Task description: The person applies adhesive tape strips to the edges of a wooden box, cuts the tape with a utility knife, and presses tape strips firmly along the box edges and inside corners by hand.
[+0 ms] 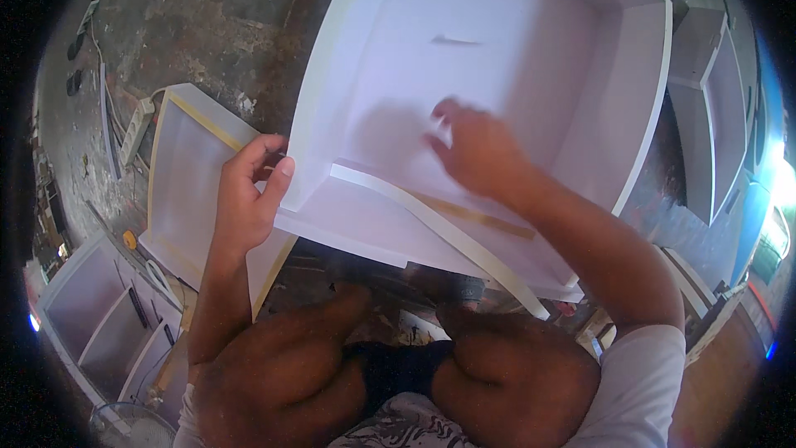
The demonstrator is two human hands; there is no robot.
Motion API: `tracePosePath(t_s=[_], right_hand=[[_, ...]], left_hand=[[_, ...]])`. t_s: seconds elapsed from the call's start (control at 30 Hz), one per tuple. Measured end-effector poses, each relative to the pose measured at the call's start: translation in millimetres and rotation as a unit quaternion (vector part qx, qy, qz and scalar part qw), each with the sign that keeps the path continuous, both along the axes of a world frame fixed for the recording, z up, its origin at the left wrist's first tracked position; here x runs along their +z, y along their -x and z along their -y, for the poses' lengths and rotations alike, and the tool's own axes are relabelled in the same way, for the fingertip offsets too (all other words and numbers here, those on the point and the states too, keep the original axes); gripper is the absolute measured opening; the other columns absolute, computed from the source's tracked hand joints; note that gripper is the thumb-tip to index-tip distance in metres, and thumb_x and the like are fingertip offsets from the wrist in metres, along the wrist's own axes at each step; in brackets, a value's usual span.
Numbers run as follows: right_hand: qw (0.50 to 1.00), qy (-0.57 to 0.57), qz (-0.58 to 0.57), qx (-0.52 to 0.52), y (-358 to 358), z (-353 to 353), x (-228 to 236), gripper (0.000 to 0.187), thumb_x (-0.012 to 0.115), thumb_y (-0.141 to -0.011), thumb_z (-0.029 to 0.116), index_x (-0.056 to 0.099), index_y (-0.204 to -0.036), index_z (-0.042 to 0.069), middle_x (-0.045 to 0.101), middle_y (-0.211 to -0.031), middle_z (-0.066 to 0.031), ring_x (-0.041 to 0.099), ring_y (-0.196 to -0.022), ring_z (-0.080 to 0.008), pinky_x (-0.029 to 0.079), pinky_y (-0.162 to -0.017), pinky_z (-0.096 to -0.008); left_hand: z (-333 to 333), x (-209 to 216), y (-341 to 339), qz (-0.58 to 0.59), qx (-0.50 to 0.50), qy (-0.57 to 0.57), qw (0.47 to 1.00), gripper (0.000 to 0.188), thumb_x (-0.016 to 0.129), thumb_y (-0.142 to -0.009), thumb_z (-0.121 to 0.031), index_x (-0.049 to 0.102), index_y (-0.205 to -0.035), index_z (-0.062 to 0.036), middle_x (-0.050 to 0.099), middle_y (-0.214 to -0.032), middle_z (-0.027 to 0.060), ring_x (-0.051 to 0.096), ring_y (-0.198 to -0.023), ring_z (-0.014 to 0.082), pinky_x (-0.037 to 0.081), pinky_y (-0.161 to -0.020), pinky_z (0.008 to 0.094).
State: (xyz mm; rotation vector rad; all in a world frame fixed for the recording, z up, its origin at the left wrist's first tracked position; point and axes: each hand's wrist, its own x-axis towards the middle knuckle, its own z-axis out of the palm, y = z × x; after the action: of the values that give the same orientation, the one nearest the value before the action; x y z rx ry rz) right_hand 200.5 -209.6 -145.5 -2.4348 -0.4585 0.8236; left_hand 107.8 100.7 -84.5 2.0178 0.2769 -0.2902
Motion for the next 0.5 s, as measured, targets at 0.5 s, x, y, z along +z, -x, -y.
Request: tracePosePath(t_s=[0.5], right_hand=[[0.982,-0.051,-0.172,0.065,32,-69,-29,0.019,0.084,-0.089,0.023,0.084,-0.093,0.005,0.082,-0.092,-0.0155,0.077,-0.083,-0.0317,0.062,-0.082,-0.0419]], left_hand=[[-2,1,3,-0.024,0.010,0.010,1.000,0.024,0.074,-0.100,-0.014,0.072,-0.117,0.0028,0.079,-0.104,0.0126,0.073,-0.087,0.0184,0.057,-0.074,0.0324]])
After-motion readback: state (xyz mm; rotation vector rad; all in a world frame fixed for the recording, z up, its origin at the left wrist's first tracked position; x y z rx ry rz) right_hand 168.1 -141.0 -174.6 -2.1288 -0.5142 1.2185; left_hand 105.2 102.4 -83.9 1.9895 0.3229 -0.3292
